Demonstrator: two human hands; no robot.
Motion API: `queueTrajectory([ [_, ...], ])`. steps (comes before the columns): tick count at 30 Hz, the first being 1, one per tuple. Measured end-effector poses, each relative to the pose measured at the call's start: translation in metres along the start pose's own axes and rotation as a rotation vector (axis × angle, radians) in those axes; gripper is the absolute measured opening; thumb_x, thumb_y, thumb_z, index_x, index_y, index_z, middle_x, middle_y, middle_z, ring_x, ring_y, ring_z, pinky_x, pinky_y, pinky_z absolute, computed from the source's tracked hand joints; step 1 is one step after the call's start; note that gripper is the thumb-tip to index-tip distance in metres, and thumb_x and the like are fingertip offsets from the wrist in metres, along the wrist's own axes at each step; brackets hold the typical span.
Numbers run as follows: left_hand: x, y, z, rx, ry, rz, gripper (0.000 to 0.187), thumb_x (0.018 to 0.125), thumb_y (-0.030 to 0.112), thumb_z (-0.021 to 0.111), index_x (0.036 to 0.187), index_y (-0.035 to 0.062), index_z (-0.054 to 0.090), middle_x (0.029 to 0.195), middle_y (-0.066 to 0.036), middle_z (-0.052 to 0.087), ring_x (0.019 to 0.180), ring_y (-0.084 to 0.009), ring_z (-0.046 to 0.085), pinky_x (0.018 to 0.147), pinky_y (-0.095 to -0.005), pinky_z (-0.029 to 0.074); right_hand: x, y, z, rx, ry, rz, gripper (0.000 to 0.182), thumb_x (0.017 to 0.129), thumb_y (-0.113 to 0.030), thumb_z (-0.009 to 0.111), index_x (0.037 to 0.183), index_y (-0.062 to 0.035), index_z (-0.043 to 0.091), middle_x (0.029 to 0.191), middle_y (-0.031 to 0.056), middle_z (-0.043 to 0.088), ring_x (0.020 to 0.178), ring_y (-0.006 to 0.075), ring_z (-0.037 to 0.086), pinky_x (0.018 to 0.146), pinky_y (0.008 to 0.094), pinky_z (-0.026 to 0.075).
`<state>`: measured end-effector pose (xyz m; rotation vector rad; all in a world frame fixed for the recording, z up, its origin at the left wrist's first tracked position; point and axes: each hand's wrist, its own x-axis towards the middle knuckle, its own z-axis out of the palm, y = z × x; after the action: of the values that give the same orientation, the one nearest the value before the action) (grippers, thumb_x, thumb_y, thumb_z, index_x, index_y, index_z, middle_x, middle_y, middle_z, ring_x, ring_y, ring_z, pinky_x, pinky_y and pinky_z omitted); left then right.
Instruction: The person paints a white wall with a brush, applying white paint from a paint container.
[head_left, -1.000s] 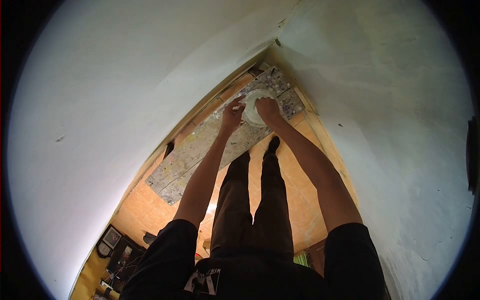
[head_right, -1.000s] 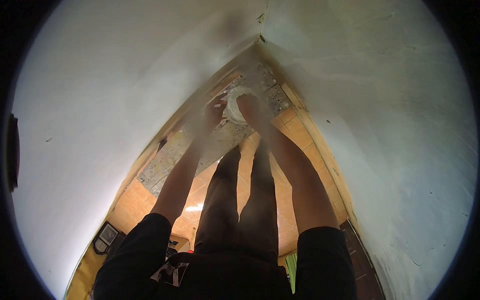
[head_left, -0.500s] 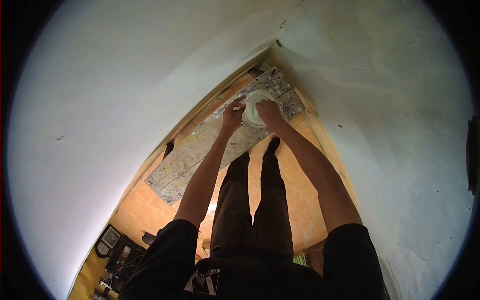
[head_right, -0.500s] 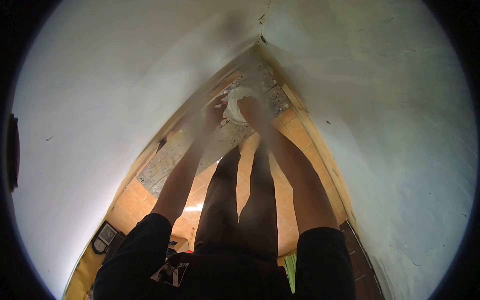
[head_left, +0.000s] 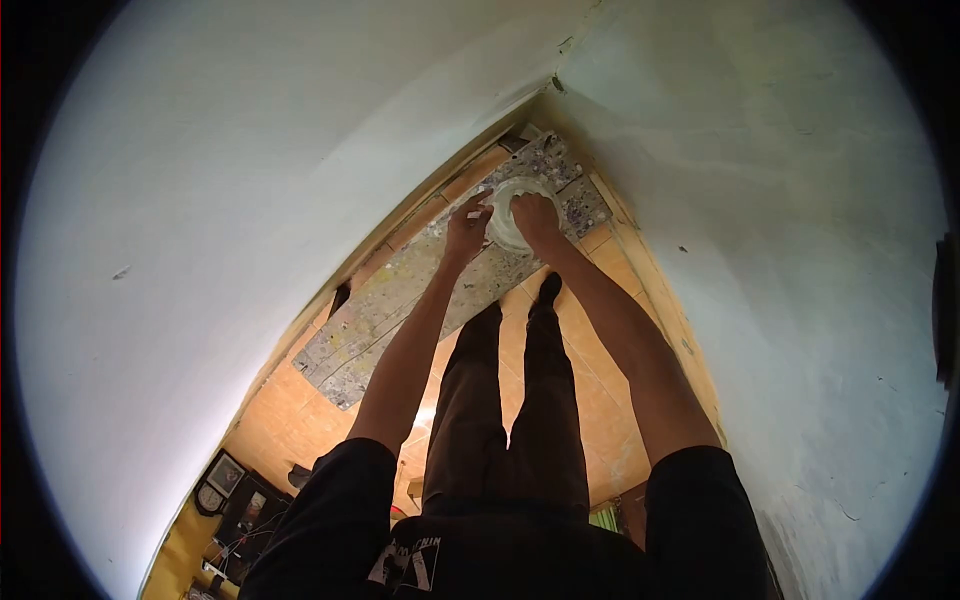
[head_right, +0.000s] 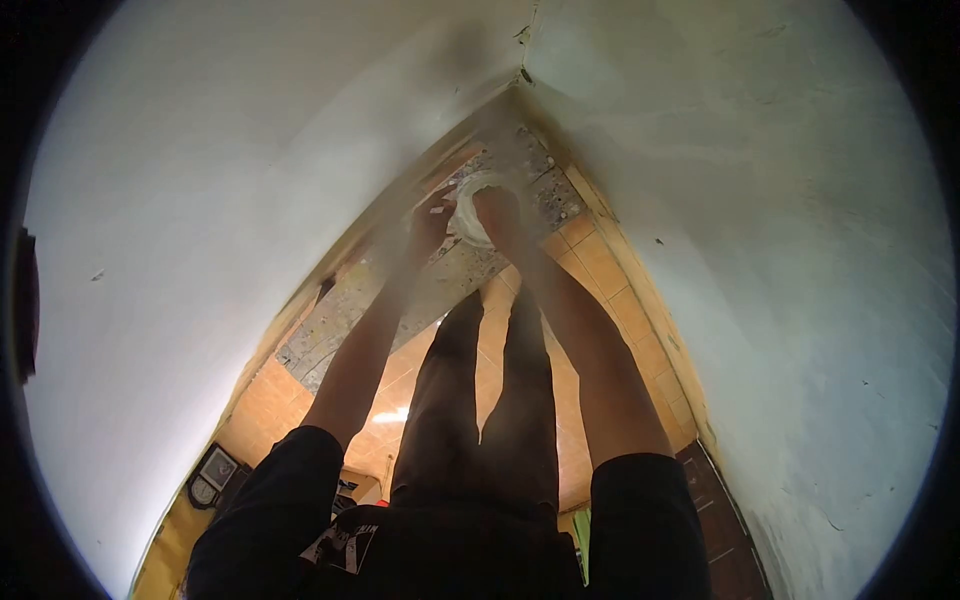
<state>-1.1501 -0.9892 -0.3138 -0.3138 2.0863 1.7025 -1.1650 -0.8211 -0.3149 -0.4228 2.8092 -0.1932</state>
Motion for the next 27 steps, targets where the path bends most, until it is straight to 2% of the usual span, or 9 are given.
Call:
queueTrajectory([
  [2, 0.002, -0.009, 0.001, 0.008, 0.008, 0.055, 0.03, 0.095, 0.021, 0.061, 0.124, 0.0143, 0.061, 0.109, -0.003, 0.064, 0.075, -0.0146, 0.067, 0.053, -0.0286, 0.057, -0.008, 0.018, 0.008, 0.006, 0.092, -0.098, 0.007, 0.079, -0.009, 0.065, 0.074, -0.0068, 0.069, 0.077, 0.0119, 0.068, 0.078, 0.0249, 0.07, 0.065, 0.035, 0.058],
  [5, 0.002, -0.006, 0.003, 0.003, -0.011, -0.046, 0.039, 0.095, 0.021, 0.06, 0.134, 0.021, 0.057, 0.097, -0.004, 0.062, 0.077, -0.0151, 0.068, 0.054, -0.0283, 0.056, -0.009, 0.018, -0.002, -0.058, 0.121, -0.096, 0.006, 0.078, -0.009, 0.066, 0.073, -0.0071, 0.069, 0.075, 0.0116, 0.068, 0.077, 0.0254, 0.071, 0.064, 0.0352, 0.058],
  [8, -0.005, 0.013, 0.005, 0.014, 0.012, -0.06, 0.035, 0.095, 0.022, 0.06, 0.13, 0.0183, 0.059, 0.098, -0.003, 0.063, 0.077, -0.0142, 0.068, 0.054, -0.0279, 0.056, -0.012, 0.008, 0.0, -0.017, 0.144, -0.13, 0.006, 0.078, -0.009, 0.066, 0.073, -0.0065, 0.069, 0.076, 0.0115, 0.069, 0.076, 0.0251, 0.071, 0.063, 0.0356, 0.058],
  [14, -0.006, 0.013, 0.005, -0.014, 0.012, -0.081, 0.033, 0.095, 0.023, 0.061, 0.128, 0.0188, 0.062, 0.097, -0.003, 0.063, 0.076, -0.0133, 0.067, 0.055, -0.0278, 0.055, -0.01, 0.02, 0.014, -0.058, 0.021, -0.04, 0.006, 0.079, -0.008, 0.065, 0.075, -0.0059, 0.068, 0.075, 0.0118, 0.069, 0.076, 0.0237, 0.071, 0.063, 0.0345, 0.058],
  [19, -0.002, 0.0, 0.009, -0.013, 0.035, -0.009, 0.033, 0.095, 0.022, 0.061, 0.128, 0.0189, 0.061, 0.098, -0.004, 0.065, 0.072, -0.0121, 0.066, 0.054, -0.0288, 0.054, -0.018, 0.007, -0.004, -0.034, 0.048, -0.061, 0.005, 0.079, -0.008, 0.066, 0.075, -0.0061, 0.069, 0.076, 0.0117, 0.069, 0.076, 0.0237, 0.071, 0.063, 0.0344, 0.058],
  [23, -0.005, 0.009, 0.006, 0.016, 0.024, -0.076, 0.033, 0.094, 0.022, 0.062, 0.127, 0.0193, 0.062, 0.102, -0.004, 0.067, 0.071, -0.0123, 0.066, 0.053, -0.0286, 0.054, -0.009, -0.001, -0.007, -0.045, -0.008, 0.02, 0.004, 0.078, -0.008, 0.066, 0.074, -0.0062, 0.068, 0.077, 0.0124, 0.069, 0.074, 0.0241, 0.071, 0.062, 0.0343, 0.058],
  [27, -0.006, 0.014, 0.007, 0.05, 0.037, -0.063, 0.033, 0.094, 0.022, 0.062, 0.127, 0.0196, 0.062, 0.104, -0.005, 0.069, 0.071, -0.0133, 0.066, 0.059, -0.031, 0.055, -0.009, -0.001, 0.002, -0.023, 0.014, 0.015, 0.004, 0.078, -0.009, 0.067, 0.078, -0.0053, 0.067, 0.08, 0.0143, 0.069, 0.077, 0.026, 0.07, 0.066, 0.0371, 0.057],
])
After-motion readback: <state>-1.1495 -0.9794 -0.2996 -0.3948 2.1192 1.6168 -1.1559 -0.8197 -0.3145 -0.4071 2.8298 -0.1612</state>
